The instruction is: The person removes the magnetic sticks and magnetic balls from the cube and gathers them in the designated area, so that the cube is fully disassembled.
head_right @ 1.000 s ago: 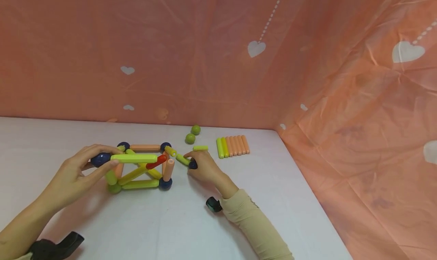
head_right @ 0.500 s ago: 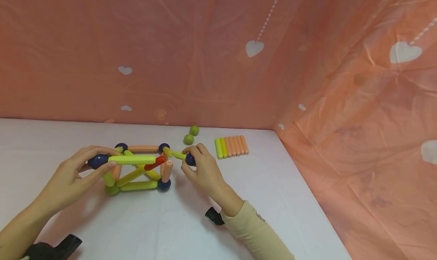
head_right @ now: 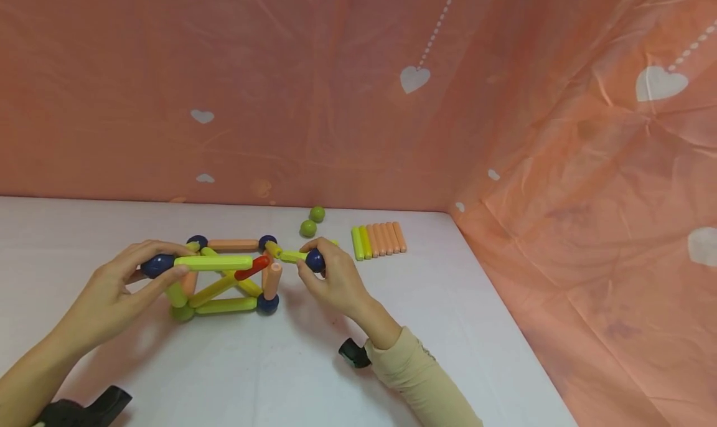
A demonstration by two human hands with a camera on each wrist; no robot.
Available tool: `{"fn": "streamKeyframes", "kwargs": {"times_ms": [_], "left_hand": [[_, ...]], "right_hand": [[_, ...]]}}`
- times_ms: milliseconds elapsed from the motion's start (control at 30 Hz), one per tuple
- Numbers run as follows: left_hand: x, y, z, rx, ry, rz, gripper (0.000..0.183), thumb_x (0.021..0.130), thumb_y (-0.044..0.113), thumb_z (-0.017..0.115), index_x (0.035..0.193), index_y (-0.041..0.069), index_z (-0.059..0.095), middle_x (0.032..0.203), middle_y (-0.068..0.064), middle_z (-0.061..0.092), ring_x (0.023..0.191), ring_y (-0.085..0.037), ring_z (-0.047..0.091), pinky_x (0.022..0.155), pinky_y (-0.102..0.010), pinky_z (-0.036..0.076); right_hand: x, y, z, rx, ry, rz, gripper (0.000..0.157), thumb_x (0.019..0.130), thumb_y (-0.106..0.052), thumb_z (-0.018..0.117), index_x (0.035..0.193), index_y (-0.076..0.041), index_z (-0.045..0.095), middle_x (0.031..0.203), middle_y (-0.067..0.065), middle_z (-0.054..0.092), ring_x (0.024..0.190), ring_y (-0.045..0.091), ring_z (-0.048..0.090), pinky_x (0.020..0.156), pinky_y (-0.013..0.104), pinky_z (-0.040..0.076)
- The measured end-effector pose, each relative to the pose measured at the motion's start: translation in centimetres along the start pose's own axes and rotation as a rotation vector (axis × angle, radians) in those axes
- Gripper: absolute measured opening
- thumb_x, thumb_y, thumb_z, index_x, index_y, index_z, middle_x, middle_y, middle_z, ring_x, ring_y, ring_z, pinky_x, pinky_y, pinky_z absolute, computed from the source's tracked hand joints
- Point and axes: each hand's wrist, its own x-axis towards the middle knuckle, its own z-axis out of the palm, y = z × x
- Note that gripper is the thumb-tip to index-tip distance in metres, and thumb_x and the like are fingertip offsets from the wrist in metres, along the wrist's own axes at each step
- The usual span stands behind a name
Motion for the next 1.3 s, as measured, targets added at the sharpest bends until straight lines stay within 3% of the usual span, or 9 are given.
{"fn": "streamKeyframes", "kwargs": {"times_ms": [200, 300, 467, 633, 800, 1000, 1167, 1300], "left_hand": [[0.1, -0.1, -0.1, -0.001, 0.009, 0.005, 0.021, 0.091, 0.017, 0.066, 0.112, 0.015, 0.064, 0.116, -0.005, 0.062, 0.109, 0.01, 0.041, 0.084, 0.004, 0.036], [0.1, -0.1, -0.1, 0.002, 0.008, 0.004, 0.021, 0.091, 0.017, 0.066, 0.112, 0.015, 0.064, 0.116, -0.005, 0.062, 0.109, 0.01, 0.04, 0.084, 0.004, 0.036], [0.2, -0.3, -0.1, 0.002, 0.012, 0.008, 0.021, 0.091, 0.016, 0.067, 0.111, 0.014, 0.065, 0.116, -0.006, 0.062, 0.108, 0.011, 0.04, 0.084, 0.004, 0.036], [0.2, -0.3, -0.1, 0.001, 0.008, 0.006, 0.02, 0.091, 0.016, 0.067, 0.111, 0.014, 0.064, 0.115, -0.006, 0.062, 0.108, 0.011, 0.041, 0.083, 0.004, 0.036], [0.2, -0.3, 0.0, -0.001, 0.012, 0.012, 0.02, 0.091, 0.015, 0.067, 0.111, 0.015, 0.065, 0.116, -0.006, 0.062, 0.108, 0.01, 0.041, 0.084, 0.004, 0.036], [-0.1, -0.3, -0.1, 0.001, 0.019, 0.011, 0.021, 0.09, 0.014, 0.068, 0.111, 0.015, 0.065, 0.117, -0.006, 0.062, 0.108, 0.011, 0.041, 0.084, 0.004, 0.035], [-0.2, -0.4, -0.1, 0.005, 0.014, 0.006, 0.021, 0.09, 0.014, 0.068, 0.111, 0.017, 0.065, 0.116, -0.003, 0.062, 0.109, 0.01, 0.042, 0.085, 0.003, 0.035], [-0.3, -0.4, -0.1, 0.01, 0.016, 0.009, 0.022, 0.089, 0.013, 0.068, 0.11, 0.019, 0.066, 0.114, -0.001, 0.062, 0.109, 0.009, 0.043, 0.085, 0.003, 0.036]], "right_hand": [[0.2, 0.9, -0.4, 0.131, -0.042, 0.125, 0.015, 0.087, -0.009, 0.067, 0.099, -0.002, 0.062, 0.107, 0.017, 0.068, 0.083, 0.019, 0.062, 0.068, 0.02, 0.053], [0.3, 1.2, -0.3, 0.159, -0.113, 0.159, 0.014, 0.086, -0.01, 0.07, 0.095, -0.002, 0.064, 0.103, 0.015, 0.069, 0.088, 0.02, 0.063, 0.073, 0.022, 0.054], [0.6, 2.1, 0.6, 0.12, -0.259, 0.216, 0.013, 0.086, -0.016, 0.068, 0.095, -0.007, 0.067, 0.097, 0.007, 0.069, 0.093, 0.016, 0.059, 0.077, 0.02, 0.051], [0.8, 2.9, 1.1, 0.102, -0.309, 0.298, 0.015, 0.086, -0.022, 0.068, 0.098, -0.012, 0.068, 0.106, 0.007, 0.067, 0.101, 0.018, 0.056, 0.081, 0.023, 0.051], [1.6, 3.9, 0.9, 0.166, -0.281, 0.37, 0.023, 0.085, -0.022, 0.072, 0.104, -0.009, 0.067, 0.12, 0.013, 0.062, 0.105, 0.022, 0.058, 0.084, 0.029, 0.053], [2.9, 5.8, 0.5, 0.379, -0.257, 0.516, 0.039, 0.089, -0.009, 0.063, 0.127, -0.004, 0.057, 0.126, 0.018, 0.057, 0.099, 0.019, 0.059, 0.082, 0.027, 0.051], [3.9, 7.6, 0.5, 0.438, -0.124, 0.62, 0.051, 0.088, -0.01, 0.066, 0.137, -0.008, 0.05, 0.121, 0.018, 0.054, 0.075, 0.01, 0.059, 0.067, 0.02, 0.049], [4.9, 8.5, 0.6, 0.423, -0.002, 0.652, 0.054, 0.086, -0.01, 0.07, 0.134, -0.007, 0.047, 0.123, 0.015, 0.051, 0.077, 0.011, 0.058, 0.065, 0.019, 0.051]]}}
